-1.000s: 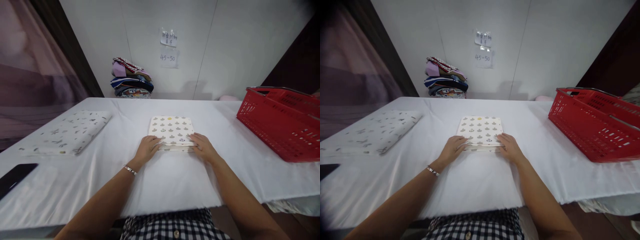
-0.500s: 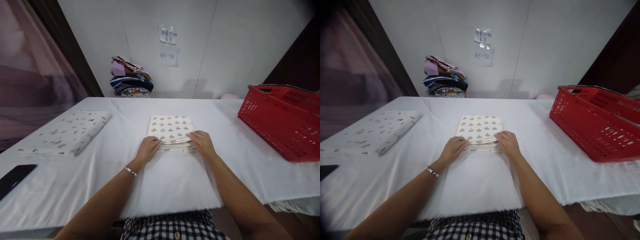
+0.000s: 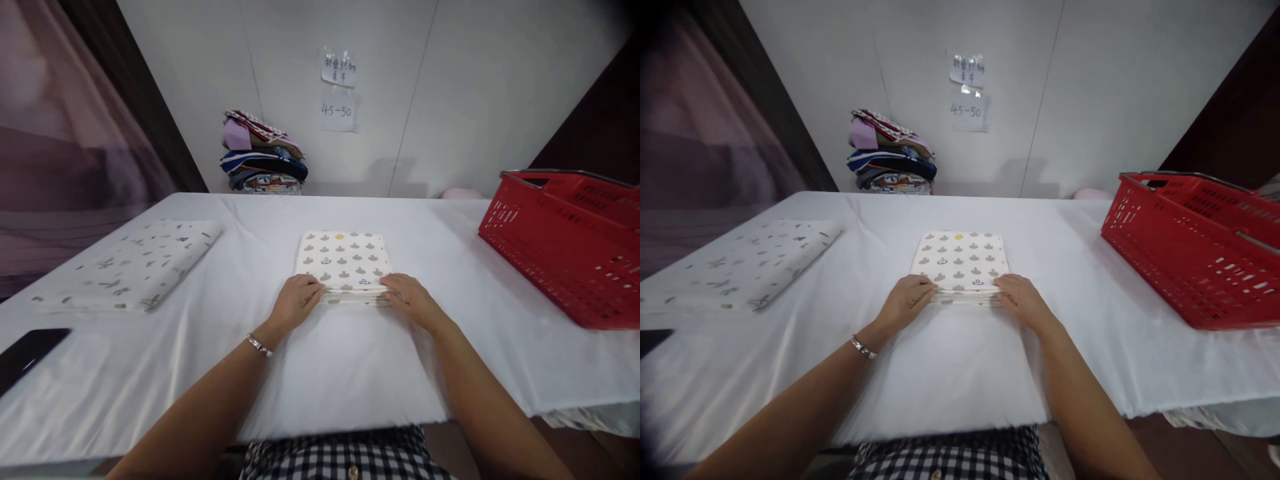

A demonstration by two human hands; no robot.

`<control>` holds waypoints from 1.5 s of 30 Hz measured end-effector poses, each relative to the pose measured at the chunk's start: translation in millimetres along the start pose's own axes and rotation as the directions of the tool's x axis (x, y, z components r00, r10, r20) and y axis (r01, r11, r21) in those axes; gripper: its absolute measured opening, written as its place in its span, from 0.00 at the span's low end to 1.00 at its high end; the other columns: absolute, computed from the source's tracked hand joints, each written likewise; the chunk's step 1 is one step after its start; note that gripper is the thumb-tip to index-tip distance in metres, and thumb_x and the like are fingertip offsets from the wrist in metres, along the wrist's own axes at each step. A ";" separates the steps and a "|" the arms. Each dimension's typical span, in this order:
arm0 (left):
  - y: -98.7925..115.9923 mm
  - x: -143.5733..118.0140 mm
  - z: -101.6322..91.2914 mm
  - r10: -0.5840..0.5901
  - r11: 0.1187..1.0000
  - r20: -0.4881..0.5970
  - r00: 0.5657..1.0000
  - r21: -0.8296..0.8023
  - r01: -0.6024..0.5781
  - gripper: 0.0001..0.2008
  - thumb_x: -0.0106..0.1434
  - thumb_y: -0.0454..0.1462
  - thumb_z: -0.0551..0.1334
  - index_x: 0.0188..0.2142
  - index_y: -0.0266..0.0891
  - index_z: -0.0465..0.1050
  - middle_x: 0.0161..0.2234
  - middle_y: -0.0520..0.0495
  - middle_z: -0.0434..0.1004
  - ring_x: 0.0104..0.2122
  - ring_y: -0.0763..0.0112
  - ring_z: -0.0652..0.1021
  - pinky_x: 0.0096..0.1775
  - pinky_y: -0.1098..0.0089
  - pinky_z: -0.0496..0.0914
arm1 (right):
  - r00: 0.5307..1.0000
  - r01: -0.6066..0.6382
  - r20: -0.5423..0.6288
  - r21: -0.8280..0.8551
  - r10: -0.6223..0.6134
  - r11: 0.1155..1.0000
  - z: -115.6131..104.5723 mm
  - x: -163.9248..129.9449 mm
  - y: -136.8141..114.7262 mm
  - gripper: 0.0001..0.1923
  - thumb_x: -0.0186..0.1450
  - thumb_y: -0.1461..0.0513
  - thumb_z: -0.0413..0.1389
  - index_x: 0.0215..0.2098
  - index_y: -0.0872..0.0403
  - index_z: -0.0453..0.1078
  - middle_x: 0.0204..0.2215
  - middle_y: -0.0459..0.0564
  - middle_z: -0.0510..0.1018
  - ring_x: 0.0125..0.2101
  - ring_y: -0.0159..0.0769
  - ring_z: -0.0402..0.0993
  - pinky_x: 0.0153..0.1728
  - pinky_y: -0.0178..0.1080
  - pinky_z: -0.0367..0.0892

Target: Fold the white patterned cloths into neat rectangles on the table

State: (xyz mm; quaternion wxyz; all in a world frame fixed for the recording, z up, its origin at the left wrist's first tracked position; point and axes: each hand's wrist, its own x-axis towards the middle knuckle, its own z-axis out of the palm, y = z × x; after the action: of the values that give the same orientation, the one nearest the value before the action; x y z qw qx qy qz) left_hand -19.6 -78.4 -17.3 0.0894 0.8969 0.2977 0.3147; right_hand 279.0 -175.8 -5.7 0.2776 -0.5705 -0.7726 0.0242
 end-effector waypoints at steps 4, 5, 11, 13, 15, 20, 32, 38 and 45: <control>-1.7 -1.4 1.2 0.032 0.999 -0.024 0.999 0.012 -0.031 0.12 0.65 0.41 0.56 0.46 0.43 0.73 0.42 0.46 0.74 0.42 0.65 0.73 0.45 0.61 0.67 | 0.999 0.034 -0.012 -0.059 -0.035 0.998 0.0 1.6 3.3 0.15 0.67 0.60 0.47 0.47 0.46 0.72 0.50 0.48 0.74 0.53 0.44 0.65 0.51 0.51 0.64; -2.0 -1.3 1.6 0.035 0.999 -0.022 0.999 0.019 -0.035 0.13 0.65 0.41 0.57 0.47 0.44 0.72 0.42 0.46 0.74 0.42 0.65 0.73 0.45 0.61 0.67 | 1.000 0.028 -0.009 -0.081 -0.028 0.996 0.4 1.8 3.8 0.15 0.67 0.60 0.47 0.46 0.47 0.72 0.51 0.48 0.73 0.54 0.44 0.64 0.50 0.51 0.64; -2.6 0.4 4.1 0.019 0.999 0.004 1.000 0.047 -0.019 0.12 0.67 0.40 0.54 0.43 0.44 0.75 0.40 0.47 0.75 0.40 0.66 0.73 0.43 0.61 0.67 | 0.998 0.016 0.058 -0.177 -0.006 0.984 5.7 1.2 2.5 0.15 0.66 0.57 0.50 0.49 0.47 0.70 0.53 0.48 0.71 0.55 0.46 0.61 0.50 0.50 0.62; -2.7 0.6 5.0 0.016 0.999 -0.001 1.000 0.051 -0.016 0.12 0.67 0.40 0.54 0.43 0.44 0.75 0.39 0.47 0.75 0.40 0.66 0.73 0.43 0.61 0.67 | 0.999 0.018 0.054 -0.196 -0.007 0.980 8.4 2.5 3.2 0.14 0.66 0.57 0.50 0.49 0.47 0.71 0.53 0.48 0.72 0.55 0.46 0.62 0.48 0.49 0.62; -2.8 0.6 5.6 0.021 0.998 -0.014 1.000 0.055 -0.020 0.12 0.67 0.40 0.54 0.42 0.43 0.75 0.39 0.47 0.75 0.40 0.66 0.73 0.42 0.62 0.67 | 0.999 0.023 0.045 -0.205 -0.014 0.978 10.2 5.7 3.8 0.14 0.67 0.59 0.49 0.47 0.47 0.72 0.51 0.48 0.73 0.52 0.45 0.64 0.46 0.48 0.63; -3.1 1.0 5.8 0.025 0.998 0.002 1.000 0.064 -0.025 0.11 0.67 0.40 0.55 0.41 0.43 0.75 0.39 0.47 0.75 0.39 0.66 0.73 0.41 0.62 0.67 | 0.996 0.022 -0.077 -0.202 -0.039 0.979 12.0 17.1 2.2 0.14 0.67 0.63 0.46 0.44 0.50 0.73 0.40 0.49 0.79 0.43 0.40 0.70 0.40 0.42 0.64; -4.5 -0.2 5.2 0.074 0.995 -0.010 0.997 0.068 -0.073 0.10 0.66 0.39 0.56 0.42 0.42 0.75 0.39 0.46 0.75 0.40 0.65 0.73 0.42 0.61 0.68 | 0.998 0.055 -0.025 -0.201 -0.061 0.978 25.7 3.5 14.3 0.15 0.66 0.66 0.48 0.45 0.46 0.72 0.46 0.46 0.77 0.50 0.43 0.69 0.45 0.47 0.66; -3.1 -1.1 5.2 0.099 0.989 -0.050 0.994 0.114 -0.092 0.13 0.64 0.39 0.58 0.48 0.42 0.71 0.47 0.43 0.73 0.47 0.61 0.72 0.47 0.57 0.68 | 0.999 0.022 -0.025 -0.112 -0.025 0.993 19.1 2.5 9.5 0.18 0.63 0.65 0.49 0.50 0.47 0.71 0.50 0.48 0.74 0.54 0.44 0.66 0.51 0.50 0.64; -0.7 -3.8 8.3 0.133 0.987 0.068 0.989 0.083 -0.139 0.17 0.67 0.36 0.52 0.54 0.45 0.66 0.55 0.46 0.69 0.56 0.62 0.66 0.56 0.52 0.61 | 0.956 -0.234 -0.133 0.192 0.261 0.953 15.6 -9.8 7.0 0.22 0.63 0.55 0.51 0.55 0.49 0.66 0.58 0.51 0.66 0.58 0.44 0.60 0.55 0.49 0.62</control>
State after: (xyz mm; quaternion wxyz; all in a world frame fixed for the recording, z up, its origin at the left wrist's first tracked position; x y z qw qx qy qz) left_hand -17.1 -79.8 -25.9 0.0377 0.9275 0.2462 0.2788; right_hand 279.9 -177.8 -25.3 0.3812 -0.6367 -0.6654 0.0813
